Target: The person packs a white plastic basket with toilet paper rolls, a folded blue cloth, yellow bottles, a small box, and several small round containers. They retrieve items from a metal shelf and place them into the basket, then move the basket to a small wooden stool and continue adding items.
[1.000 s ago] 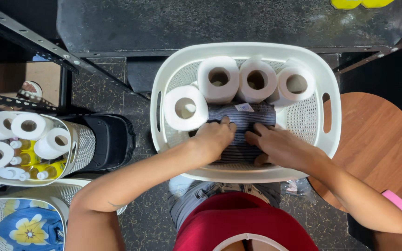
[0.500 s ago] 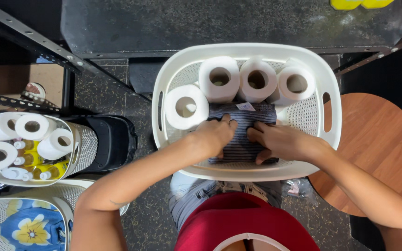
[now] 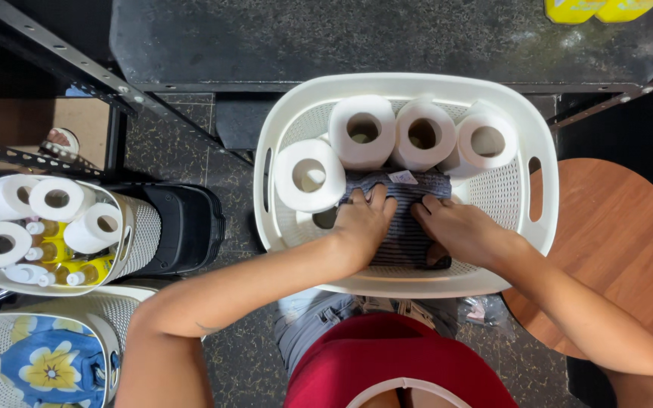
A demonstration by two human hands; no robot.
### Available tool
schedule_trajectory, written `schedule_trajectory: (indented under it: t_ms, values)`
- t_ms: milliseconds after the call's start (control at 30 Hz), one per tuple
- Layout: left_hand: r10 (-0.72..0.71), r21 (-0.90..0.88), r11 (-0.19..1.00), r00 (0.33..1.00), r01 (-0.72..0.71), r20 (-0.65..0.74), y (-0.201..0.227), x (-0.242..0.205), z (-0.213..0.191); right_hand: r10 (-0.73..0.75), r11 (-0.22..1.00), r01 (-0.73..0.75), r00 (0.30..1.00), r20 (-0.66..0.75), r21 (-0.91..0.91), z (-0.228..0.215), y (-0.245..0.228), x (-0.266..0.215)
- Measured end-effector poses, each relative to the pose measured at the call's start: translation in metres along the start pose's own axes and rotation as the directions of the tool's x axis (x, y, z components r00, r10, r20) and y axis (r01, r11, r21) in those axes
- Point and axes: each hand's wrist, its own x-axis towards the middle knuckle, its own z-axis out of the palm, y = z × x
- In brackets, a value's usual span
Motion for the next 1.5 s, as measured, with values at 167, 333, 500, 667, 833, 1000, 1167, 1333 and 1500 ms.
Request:
schedule_trajectory:
  t_ms: [167, 333, 500, 667, 833, 1000, 1167, 1333, 1500]
  values:
    - [0.215, -0.325, 0.914, 0.969, -0.243, -0.12, -0.042, -0.092, -0.112, 0.039, 0.926, 0.002, 0.994, -0.103, 0.377, -0.085, -0.001, -0.066]
    - [-0.244, -0.699, 0.683, 0.836, -0.213, -0.492, -0.088, -0.158, -0.133, 0.648, 0.589, -0.075, 0.639, -0.414, 0.805, -0.053, 0.031, -0.124]
    - [-0.741, -0.921, 0.369, 0.558, -0.123, -0.372, -0.113, -0.159, -0.081, 0.861, 0.252, 0.32, 0.357, -0.362, 0.913, 0.002, 0.048, -0.113]
    - [-0.745, -0.992, 0.085, 0.654, -0.097, -0.128, -0.106, -0.14, -0.063, 0.865, 0.044, 0.309, 0.464, -0.191, 0.95, 0.014, 0.042, -0.091]
    - [-0.686, -0.971, 0.076, 0.694, -0.229, -0.217, -0.103, -0.13, -0.056, 0.837, -0.04, 0.38, 0.518, -0.177, 0.924, 0.011, 0.04, -0.083]
    - [-0.697, -0.944, -0.001, 0.677, -0.33, -0.236, -0.097, -0.127, -0.053, 0.858, -0.095, 0.369, 0.502, -0.112, 0.925, 0.0, 0.032, -0.084]
    - [-0.683, -0.944, 0.033, 0.682, -0.327, -0.261, -0.094, -0.126, -0.057, 0.866, -0.102, 0.399, 0.486, -0.116, 0.911, -0.003, 0.028, -0.094]
    - [-0.646, -0.947, -0.002, 0.724, -0.32, -0.243, -0.085, -0.125, -0.069, 0.905, -0.11, 0.398, 0.419, -0.074, 0.911, 0.003, 0.029, -0.107]
    - [-0.6, -0.958, -0.024, 0.771, -0.284, -0.214, -0.06, -0.11, -0.083, 0.935, -0.105, 0.418, 0.351, -0.054, 0.902, 0.022, 0.034, -0.13]
